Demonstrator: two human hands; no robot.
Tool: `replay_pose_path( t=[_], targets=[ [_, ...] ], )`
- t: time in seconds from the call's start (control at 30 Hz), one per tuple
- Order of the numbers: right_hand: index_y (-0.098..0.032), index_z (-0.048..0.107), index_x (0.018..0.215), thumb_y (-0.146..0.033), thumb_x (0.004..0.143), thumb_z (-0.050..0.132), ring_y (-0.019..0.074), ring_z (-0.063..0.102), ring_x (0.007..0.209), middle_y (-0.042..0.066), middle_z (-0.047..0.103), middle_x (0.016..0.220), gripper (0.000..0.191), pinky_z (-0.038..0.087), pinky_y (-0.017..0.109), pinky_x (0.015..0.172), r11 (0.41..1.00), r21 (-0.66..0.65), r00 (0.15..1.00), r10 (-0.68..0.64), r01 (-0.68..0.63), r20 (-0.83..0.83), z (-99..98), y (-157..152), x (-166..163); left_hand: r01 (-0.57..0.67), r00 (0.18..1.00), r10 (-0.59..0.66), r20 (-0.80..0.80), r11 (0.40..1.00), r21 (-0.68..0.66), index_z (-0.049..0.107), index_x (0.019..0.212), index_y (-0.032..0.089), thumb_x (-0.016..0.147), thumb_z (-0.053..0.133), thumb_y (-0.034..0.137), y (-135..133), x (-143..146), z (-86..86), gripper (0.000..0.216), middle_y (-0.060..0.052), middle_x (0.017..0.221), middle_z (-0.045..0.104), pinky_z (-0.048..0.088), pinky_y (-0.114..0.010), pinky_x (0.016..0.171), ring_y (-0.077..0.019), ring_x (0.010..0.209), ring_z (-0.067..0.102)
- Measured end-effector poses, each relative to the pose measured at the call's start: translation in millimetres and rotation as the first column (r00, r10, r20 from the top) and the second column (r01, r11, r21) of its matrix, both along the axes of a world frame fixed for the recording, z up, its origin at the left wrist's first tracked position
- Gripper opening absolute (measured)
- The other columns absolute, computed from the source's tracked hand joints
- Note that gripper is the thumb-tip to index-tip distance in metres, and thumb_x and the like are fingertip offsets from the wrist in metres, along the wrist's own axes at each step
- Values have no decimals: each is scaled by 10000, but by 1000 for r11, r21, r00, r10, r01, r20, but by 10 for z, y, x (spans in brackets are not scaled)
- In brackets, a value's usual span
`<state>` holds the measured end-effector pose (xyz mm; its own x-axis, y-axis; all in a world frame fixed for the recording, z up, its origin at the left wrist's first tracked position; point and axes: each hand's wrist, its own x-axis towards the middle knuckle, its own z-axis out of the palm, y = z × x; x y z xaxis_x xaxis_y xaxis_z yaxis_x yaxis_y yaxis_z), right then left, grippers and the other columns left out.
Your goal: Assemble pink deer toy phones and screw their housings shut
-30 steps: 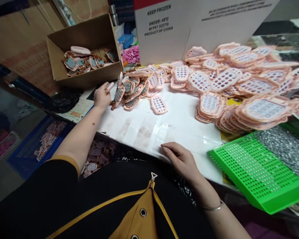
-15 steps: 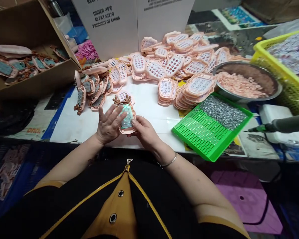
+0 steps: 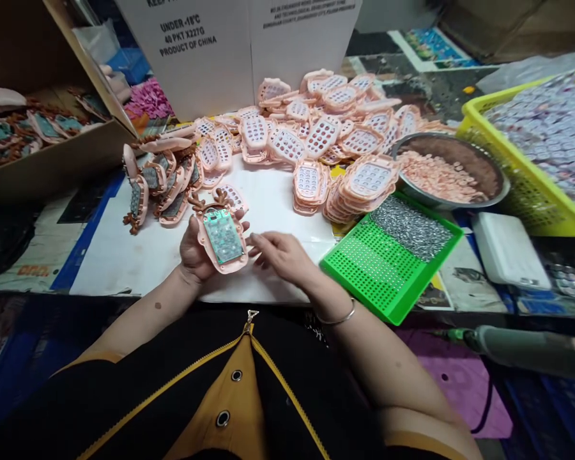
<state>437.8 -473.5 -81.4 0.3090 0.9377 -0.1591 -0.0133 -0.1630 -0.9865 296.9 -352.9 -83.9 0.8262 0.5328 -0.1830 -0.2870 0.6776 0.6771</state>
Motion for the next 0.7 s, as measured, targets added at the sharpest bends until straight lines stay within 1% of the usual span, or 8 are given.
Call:
replay_pose_path(
  t=[0.03, 0.1, 0.13, 0.17, 0.2, 0.33, 0.5, 0.7],
  targets=[
    [-201, 675, 785, -639, 883, 576, 192, 644, 677, 72, 706, 755, 459, 556, 354, 645, 997, -4, 947, -67, 71, 313, 25, 33, 154, -23, 1000, 23, -13, 1000, -15, 703, 1104, 255, 637, 795, 684, 15, 1, -3, 640, -72, 1302, 698, 526, -557, 1010, -378, 1247, 628],
    [-185, 683, 842, -455, 942, 569, 253, 667, 840, 123, 717, 873, 310, 551, 441, 815, 971, -1, 568, -140, 240, 811, 66, 120, 464, -38, 999, 36, -28, 998, -48, 710, 1093, 273, 655, 787, 685, 34, -4, -18, 606, -42, 1286, 708, 563, -551, 939, -344, 1104, 704],
    [-164, 678, 845, -385, 956, 555, 280, 664, 917, 156, 706, 937, 276, 537, 471, 869, 957, -46, 396, -75, 286, 915, 77, 171, 599, -39, 999, 37, -26, 997, -62, 714, 1093, 277, 647, 798, 682, 37, -9, -30, 608, -33, 1284, 710, 578, -536, 911, -326, 1050, 723],
    [-141, 673, 832, -335, 965, 539, 307, 650, 984, 190, 689, 973, 271, 516, 501, 917, 948, -62, 330, -47, 312, 943, 79, 223, 710, -37, 999, 35, -21, 997, -72, 718, 1096, 277, 633, 811, 677, 35, -17, -44, 619, -30, 1284, 711, 588, -518, 891, -310, 1014, 731],
    [-127, 665, 814, -300, 979, 506, 320, 635, 1023, 210, 673, 990, 287, 501, 517, 944, 941, -86, 282, -11, 326, 959, 73, 273, 792, -32, 999, 31, -17, 996, -82, 721, 1099, 272, 621, 824, 670, 30, -26, -60, 630, -32, 1279, 715, 594, -499, 881, -300, 996, 733],
    [-119, 644, 746, -195, 973, 467, 315, 616, 985, 205, 657, 904, 297, 505, 522, 913, 940, -129, 228, 57, 316, 972, 4, 409, 909, -25, 1000, 22, -22, 993, -115, 732, 1072, 245, 610, 862, 597, 5, -64, -125, 595, -54, 1198, 748, 577, -460, 919, -297, 1014, 729],
    [-127, 667, 770, -113, 898, 459, 310, 588, 884, 192, 649, 846, 245, 483, 504, 806, 950, -61, 129, 22, 307, 991, -32, 365, 905, -5, 1000, 4, -7, 994, -113, 732, 1086, 200, 567, 890, 561, 2, -77, -155, 652, -99, 1161, 755, 547, -409, 974, -288, 1046, 721],
    [-170, 686, 850, -140, 973, 347, 287, 538, 849, 168, 688, 928, 361, 397, 457, 743, 976, 131, -155, -105, 171, 982, 19, 36, 444, 3, 1000, -3, 3, 997, -72, 730, 1106, 167, 579, 834, 669, 30, -62, -98, 734, -111, 1154, 746, 554, -416, 970, -302, 1081, 702]
  ],
)
